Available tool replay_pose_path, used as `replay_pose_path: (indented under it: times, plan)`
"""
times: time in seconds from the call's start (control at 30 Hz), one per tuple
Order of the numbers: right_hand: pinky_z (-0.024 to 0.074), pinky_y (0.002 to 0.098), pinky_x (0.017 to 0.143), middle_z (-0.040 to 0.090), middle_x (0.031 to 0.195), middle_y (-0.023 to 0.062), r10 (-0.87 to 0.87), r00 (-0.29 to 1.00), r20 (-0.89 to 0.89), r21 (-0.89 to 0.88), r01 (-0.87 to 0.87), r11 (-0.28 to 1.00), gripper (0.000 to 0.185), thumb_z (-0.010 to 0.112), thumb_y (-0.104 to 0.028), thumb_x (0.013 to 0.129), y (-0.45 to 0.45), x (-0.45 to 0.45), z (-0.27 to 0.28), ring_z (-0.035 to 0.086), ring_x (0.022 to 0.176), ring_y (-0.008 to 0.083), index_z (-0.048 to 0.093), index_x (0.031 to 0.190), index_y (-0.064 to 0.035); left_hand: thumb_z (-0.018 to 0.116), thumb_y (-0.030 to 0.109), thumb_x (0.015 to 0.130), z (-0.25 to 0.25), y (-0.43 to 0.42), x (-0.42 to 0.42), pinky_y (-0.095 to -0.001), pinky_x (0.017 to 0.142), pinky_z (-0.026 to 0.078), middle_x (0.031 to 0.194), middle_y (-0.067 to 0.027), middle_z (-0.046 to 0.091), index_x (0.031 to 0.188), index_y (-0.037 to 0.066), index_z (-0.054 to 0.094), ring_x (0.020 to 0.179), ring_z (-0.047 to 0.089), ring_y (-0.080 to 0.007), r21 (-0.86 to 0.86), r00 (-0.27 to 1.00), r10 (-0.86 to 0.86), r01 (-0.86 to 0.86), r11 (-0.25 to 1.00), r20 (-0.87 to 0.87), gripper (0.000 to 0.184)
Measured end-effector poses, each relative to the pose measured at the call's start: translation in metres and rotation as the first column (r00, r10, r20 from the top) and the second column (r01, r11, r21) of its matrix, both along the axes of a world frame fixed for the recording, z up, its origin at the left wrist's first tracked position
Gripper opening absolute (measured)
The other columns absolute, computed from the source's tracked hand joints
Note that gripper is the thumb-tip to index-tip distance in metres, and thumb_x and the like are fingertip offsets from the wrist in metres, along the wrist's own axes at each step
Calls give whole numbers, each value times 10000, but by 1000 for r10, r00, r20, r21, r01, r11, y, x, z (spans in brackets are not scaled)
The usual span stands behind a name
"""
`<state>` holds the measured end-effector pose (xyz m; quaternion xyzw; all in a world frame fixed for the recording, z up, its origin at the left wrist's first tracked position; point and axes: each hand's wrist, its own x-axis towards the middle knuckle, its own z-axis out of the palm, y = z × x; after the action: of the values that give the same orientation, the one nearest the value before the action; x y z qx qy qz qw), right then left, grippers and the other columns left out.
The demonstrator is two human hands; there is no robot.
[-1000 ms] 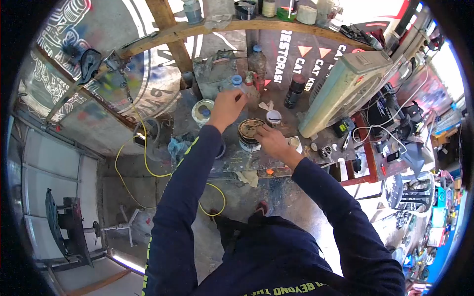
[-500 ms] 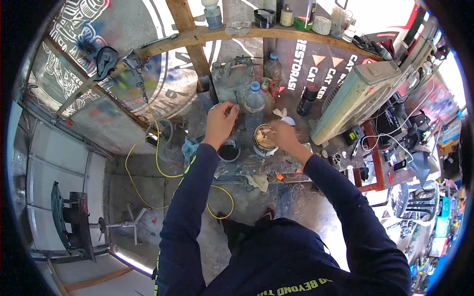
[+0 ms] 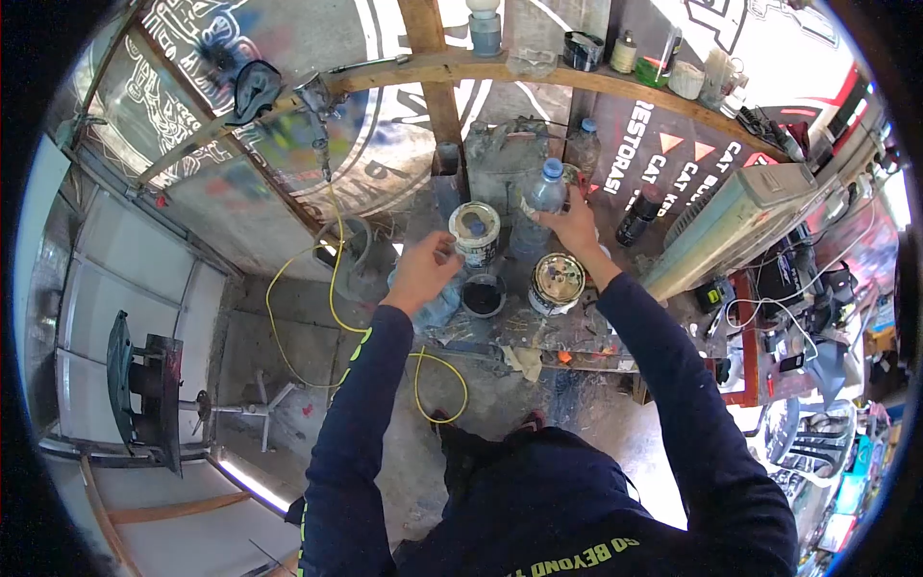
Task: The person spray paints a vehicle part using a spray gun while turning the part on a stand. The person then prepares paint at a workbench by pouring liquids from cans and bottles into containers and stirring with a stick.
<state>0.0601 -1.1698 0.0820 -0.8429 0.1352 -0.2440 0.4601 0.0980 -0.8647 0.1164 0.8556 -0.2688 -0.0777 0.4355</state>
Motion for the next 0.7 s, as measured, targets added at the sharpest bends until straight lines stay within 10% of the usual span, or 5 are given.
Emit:
replay_pose_path:
  times: [0.17,0.23,0.33,0.7]
  plan:
    - [487,384,936,648,1191,209,140,990,-19,28,-140,990,777,861,-261,679,6,-10,31,643,1091,307,494,1313,-2,875,360,674,-41,-5,-13,-443,1018,468,1370,-281,508,1393,0,438,1240,542,-383,368,971,-200,141,919,127,916]
    - [490,375,963,621,1244,171,261,958,116,-215,-233,948,728,834,-189,704,13,-10,35,620,1132,266,496,1321,-2,897,412,610,-50,-14,-26,-474,1108,384,1499,-310,333,1466,-33,307,1368,390,-441,575,970,-242,216,789,-32,1130]
    - [477,405,981,580,1268,169,359,933,27,-490,-301,818,743,811,-154,674,26,-25,54,583,1157,324,501,1337,-30,911,388,587,-77,-20,-33,-477,1122,366,1493,-304,349,1481,-27,277,1374,383,-445,585,986,-160,153,797,-40,1172]
    - [444,457,975,512,1210,176,386,900,-204,-649,-420,635,757,781,-106,647,50,-52,68,522,1138,387,513,1355,-97,903,276,566,-117,-19,-35,-447,1070,415,1380,-275,443,1403,-44,357,1279,462,-430,154,998,-63,66,986,-25,1049]
